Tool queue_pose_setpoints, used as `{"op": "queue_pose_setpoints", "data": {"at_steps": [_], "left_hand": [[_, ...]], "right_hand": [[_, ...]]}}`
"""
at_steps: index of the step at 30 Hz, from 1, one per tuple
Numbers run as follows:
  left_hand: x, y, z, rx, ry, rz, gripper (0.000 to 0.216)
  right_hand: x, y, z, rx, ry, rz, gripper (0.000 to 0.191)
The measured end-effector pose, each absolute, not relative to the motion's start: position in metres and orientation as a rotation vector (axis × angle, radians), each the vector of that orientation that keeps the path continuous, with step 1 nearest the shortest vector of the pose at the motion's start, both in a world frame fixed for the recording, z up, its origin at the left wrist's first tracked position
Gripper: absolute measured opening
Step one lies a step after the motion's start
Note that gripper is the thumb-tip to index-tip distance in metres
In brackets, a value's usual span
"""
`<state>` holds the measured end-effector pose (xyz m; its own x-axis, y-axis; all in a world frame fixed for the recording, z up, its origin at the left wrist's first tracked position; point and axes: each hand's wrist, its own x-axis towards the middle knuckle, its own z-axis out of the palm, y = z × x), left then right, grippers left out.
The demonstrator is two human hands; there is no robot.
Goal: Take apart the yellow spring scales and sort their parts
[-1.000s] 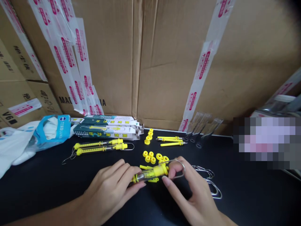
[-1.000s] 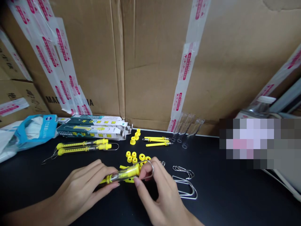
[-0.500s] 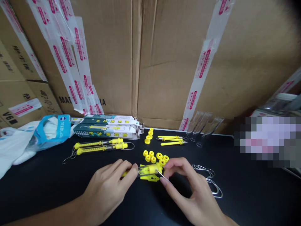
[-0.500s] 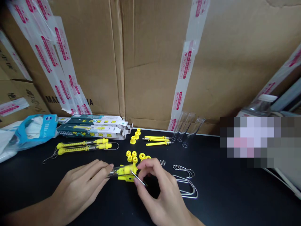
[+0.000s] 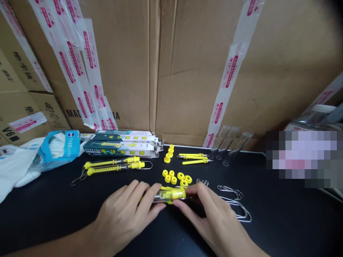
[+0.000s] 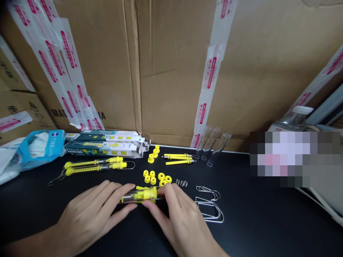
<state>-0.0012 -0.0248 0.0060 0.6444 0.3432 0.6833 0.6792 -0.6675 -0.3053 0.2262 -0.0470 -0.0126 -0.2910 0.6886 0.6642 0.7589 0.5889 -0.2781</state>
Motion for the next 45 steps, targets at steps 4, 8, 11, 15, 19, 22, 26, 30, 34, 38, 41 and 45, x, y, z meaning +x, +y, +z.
{"op": "queue_pose_setpoints", "data": {"at_steps": [4,8,11,15,19,22,26,30,34,38,41,45], "left_hand": [[0.002,-0.023,0.009,-2.323,-0.798,-0.806,0.024],[0.003,-0.022,0.009,-2.338,-0.799,-0.800,0.022],[0.002,-0.022,0.007,-2.358,-0.788,-0.797,0.023],[0.000,-0.021,0.004,-2.387,-0.768,-0.783,0.024],[0.000,-0.021,0.003,-2.376,-0.759,-0.801,0.025],[0.001,-0.023,0.004,-2.380,-0.745,-0.800,0.026],[0.003,-0.023,0.003,-2.419,-0.750,-0.773,0.027],[0.001,-0.024,0.003,-2.445,-0.758,-0.755,0.031],[0.002,-0.026,0.003,-2.403,-0.806,-0.774,0.037],[0.003,-0.026,0.004,-2.421,-0.829,-0.803,0.040],[0.002,-0.025,0.005,-2.439,-0.797,-0.795,0.038],[-0.001,-0.026,0.010,-2.249,-0.738,-0.741,0.023]], "right_hand": [[0.222,-0.047,-0.008,-1.127,-2.116,-0.347,0.018],[0.224,-0.044,-0.012,-1.133,-2.090,-0.353,0.019],[0.229,-0.042,-0.015,-1.111,-2.074,-0.276,0.019],[0.229,-0.042,-0.012,-1.058,-2.128,-0.164,0.012],[0.227,-0.045,-0.013,-1.070,-2.145,-0.086,0.012],[0.225,-0.045,-0.015,-1.107,-2.120,0.000,0.009],[0.225,-0.043,-0.016,-1.090,-2.119,0.088,0.010],[0.226,-0.043,-0.017,-1.020,-2.102,0.076,0.016],[0.229,-0.044,-0.027,-1.016,-2.056,0.096,0.016],[0.231,-0.043,-0.030,-1.042,-2.045,0.109,0.020],[0.231,-0.043,-0.023,-1.022,-2.075,0.081,0.018],[0.231,-0.044,-0.010,-0.972,-2.172,0.041,0.010]]}}
